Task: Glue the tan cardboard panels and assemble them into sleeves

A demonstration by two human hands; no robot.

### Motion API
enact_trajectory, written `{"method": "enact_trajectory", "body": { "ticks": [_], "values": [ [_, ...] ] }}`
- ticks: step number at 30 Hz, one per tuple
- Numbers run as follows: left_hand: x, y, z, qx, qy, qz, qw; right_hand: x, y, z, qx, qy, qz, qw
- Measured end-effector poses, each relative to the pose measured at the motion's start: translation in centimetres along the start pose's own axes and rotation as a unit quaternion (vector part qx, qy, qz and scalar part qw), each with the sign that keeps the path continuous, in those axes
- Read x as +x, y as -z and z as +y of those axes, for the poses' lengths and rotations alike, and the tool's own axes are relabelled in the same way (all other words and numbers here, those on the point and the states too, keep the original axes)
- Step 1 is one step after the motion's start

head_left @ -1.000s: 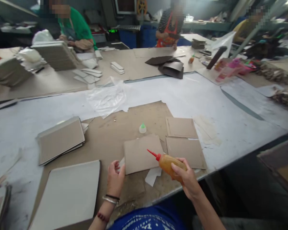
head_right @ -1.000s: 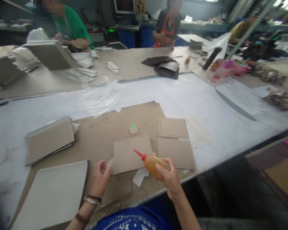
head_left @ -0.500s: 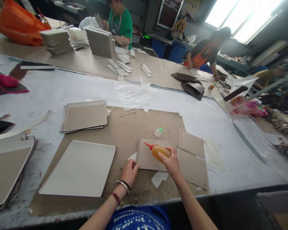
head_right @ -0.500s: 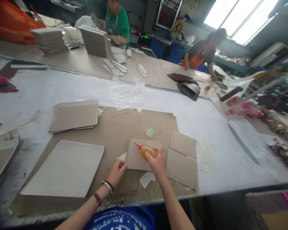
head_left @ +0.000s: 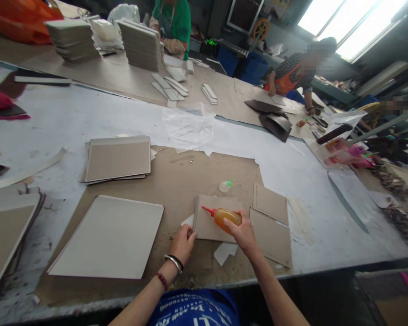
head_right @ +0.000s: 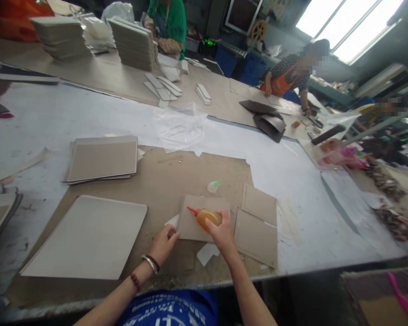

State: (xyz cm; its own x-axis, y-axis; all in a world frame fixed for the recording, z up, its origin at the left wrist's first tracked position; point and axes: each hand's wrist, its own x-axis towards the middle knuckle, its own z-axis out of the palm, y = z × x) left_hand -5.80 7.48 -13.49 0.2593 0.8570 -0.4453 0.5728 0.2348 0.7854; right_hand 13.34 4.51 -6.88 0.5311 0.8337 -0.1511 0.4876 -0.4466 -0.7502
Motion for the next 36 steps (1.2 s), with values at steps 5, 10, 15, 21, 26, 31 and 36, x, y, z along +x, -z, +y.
{"method": "enact_trajectory", "body": {
  "ticks": [5,10,15,21,26,31,36],
  "values": [
    [0.0,-0.2,-0.2,-0.015,0.011,-0.007,1.0,0.3,0.1,-0.2,-0.015,0.001,0.006,1.0],
    [0.0,-0.1,-0.2,-0.017,0.011,-0.005,1.0,1.1,-0.3,-0.7,-0.047,0.004,0.028,0.998],
    [0.0,0.1,0.1,-0.032,0.021,-0.003,0.999,0.0,0.4,-0.5,-0.02,0.002,-0.014,1.0],
    [0.0,0.0,-0.1,-0.029,0.019,-0.007,0.999,-2.0,1.4,-0.5,-0.029,-0.013,-0.042,0.999],
    [0.0,0.0,-0.1,-0.032,0.021,-0.011,0.999,-3.6,1.7,-0.4,-0.031,-0.011,-0.077,0.997],
    [0.0,0.1,0.1,-0.033,0.023,-0.009,0.999,-4.9,2.0,-0.1,-0.048,-0.01,-0.092,0.995],
    [0.0,0.2,0.2,-0.038,0.024,-0.005,0.999,-5.3,2.0,-0.1,-0.048,-0.015,-0.092,0.994]
  ]
}}
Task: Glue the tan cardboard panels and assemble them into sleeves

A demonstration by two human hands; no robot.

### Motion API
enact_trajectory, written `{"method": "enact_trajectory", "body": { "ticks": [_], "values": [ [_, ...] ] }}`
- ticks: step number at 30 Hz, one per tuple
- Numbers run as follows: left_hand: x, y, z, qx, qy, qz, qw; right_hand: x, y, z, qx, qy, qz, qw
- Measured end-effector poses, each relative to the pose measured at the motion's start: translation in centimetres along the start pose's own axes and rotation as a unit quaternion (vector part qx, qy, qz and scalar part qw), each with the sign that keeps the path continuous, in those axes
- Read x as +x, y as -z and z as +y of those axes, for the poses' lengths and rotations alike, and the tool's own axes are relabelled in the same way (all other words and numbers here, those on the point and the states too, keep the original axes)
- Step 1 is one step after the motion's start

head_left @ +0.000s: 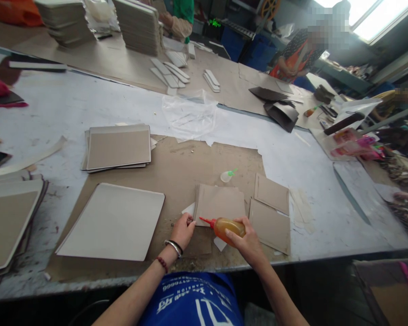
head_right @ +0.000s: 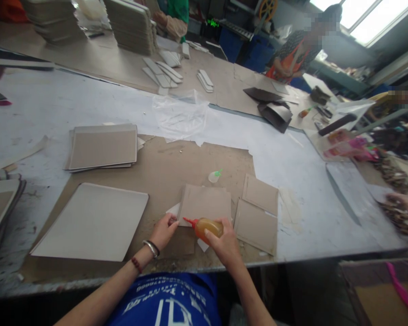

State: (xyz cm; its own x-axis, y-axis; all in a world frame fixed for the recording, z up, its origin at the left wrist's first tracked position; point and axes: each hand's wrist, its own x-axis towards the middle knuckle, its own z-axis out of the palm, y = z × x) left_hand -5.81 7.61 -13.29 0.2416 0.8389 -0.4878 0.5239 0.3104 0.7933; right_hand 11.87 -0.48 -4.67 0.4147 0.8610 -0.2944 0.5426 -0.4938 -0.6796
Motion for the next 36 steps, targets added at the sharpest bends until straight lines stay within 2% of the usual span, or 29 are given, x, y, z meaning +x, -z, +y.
{"method": "enact_trajectory", "body": {
  "ticks": [12,18,29,36],
  "values": [
    [0.2,-0.1,-0.8,0.004,-0.013,-0.014,1.0,-0.5,0.0,-0.2,0.006,-0.007,-0.017,1.0],
    [0.3,-0.1,-1.0,0.01,-0.012,-0.018,1.0,-1.0,0.5,0.2,-0.003,-0.005,-0.001,1.0],
    [0.5,0.1,-1.2,0.006,-0.022,-0.023,0.999,-2.3,3.2,3.1,-0.03,-0.037,0.043,0.998],
    [0.5,0.0,-1.7,-0.017,-0.003,-0.036,0.999,-3.2,5.5,5.4,-0.044,-0.076,0.077,0.993]
  ]
}}
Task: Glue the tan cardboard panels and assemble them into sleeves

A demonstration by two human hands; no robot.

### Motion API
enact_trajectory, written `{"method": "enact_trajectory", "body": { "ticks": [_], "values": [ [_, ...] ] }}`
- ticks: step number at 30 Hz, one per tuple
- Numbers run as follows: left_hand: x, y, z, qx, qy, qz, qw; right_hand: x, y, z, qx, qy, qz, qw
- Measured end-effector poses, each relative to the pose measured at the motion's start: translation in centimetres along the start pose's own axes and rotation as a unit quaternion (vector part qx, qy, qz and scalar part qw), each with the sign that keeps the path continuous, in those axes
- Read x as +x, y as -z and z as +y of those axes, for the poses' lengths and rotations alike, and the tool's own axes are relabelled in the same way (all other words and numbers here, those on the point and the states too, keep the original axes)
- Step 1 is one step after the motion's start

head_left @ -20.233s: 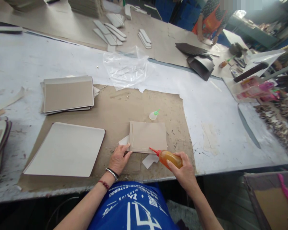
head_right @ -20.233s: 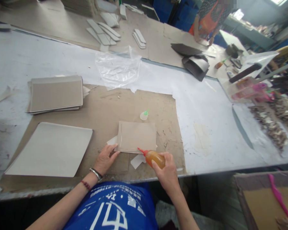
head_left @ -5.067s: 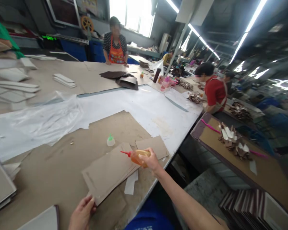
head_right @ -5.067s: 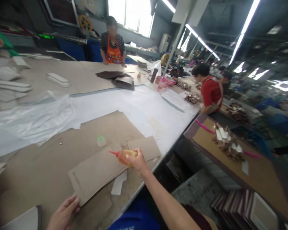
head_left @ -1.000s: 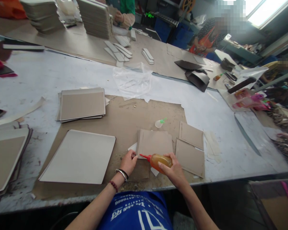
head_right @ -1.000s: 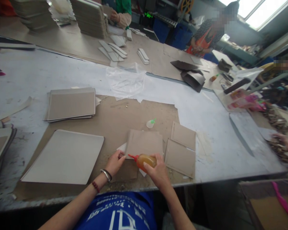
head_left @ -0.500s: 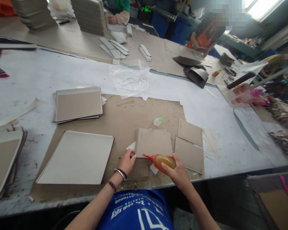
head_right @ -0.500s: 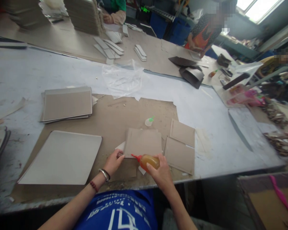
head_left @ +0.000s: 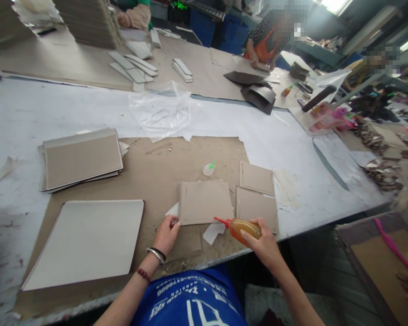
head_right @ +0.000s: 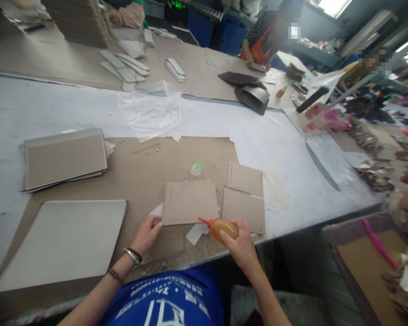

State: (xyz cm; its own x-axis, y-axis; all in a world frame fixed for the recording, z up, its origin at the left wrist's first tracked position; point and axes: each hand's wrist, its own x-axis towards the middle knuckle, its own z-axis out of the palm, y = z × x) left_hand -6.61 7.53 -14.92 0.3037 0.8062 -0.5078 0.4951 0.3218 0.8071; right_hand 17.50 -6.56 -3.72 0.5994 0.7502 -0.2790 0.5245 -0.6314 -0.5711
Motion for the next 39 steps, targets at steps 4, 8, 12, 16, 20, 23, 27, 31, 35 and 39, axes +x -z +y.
{"method": "enact_trajectory", "body": {
  "ticks": [4,8,12,16,20,23,27,31,35,39],
  "values": [
    [-0.1,0.0,0.0,-0.011,0.003,0.002,1.0,0.0,1.2,1.5,0.007,-0.022,0.017,1.0],
    [-0.2,0.1,0.3,0.002,0.007,0.004,1.0,0.0,1.8,3.2,0.01,-0.032,0.029,0.999],
    [-0.3,0.2,0.5,0.006,0.012,-0.004,1.0,0.1,2.2,4.3,0.018,-0.038,0.029,0.999],
    [-0.4,0.3,0.7,-0.007,0.012,-0.007,1.0,1.0,2.8,4.1,0.046,-0.047,0.035,0.997],
    [-0.4,0.2,0.8,-0.016,0.013,0.004,1.0,3.3,3.0,3.5,0.068,-0.025,0.062,0.995],
    [-0.5,0.1,0.8,-0.026,0.015,0.012,0.999,5.7,2.8,3.3,0.058,0.007,0.083,0.995],
    [-0.5,0.0,0.9,-0.04,0.025,0.013,0.999,8.5,2.3,3.2,0.043,0.034,0.089,0.994],
    [-0.6,0.0,1.2,-0.041,0.036,0.012,0.998,10.3,2.2,3.2,0.042,0.053,0.074,0.995],
    [-0.7,-0.1,1.4,-0.034,0.042,0.017,0.998,11.0,2.6,3.2,0.039,0.054,0.056,0.996],
    [-0.8,-0.1,1.3,-0.025,0.033,0.022,0.999,10.3,3.5,3.2,0.043,0.056,0.013,0.997]
  ]
}}
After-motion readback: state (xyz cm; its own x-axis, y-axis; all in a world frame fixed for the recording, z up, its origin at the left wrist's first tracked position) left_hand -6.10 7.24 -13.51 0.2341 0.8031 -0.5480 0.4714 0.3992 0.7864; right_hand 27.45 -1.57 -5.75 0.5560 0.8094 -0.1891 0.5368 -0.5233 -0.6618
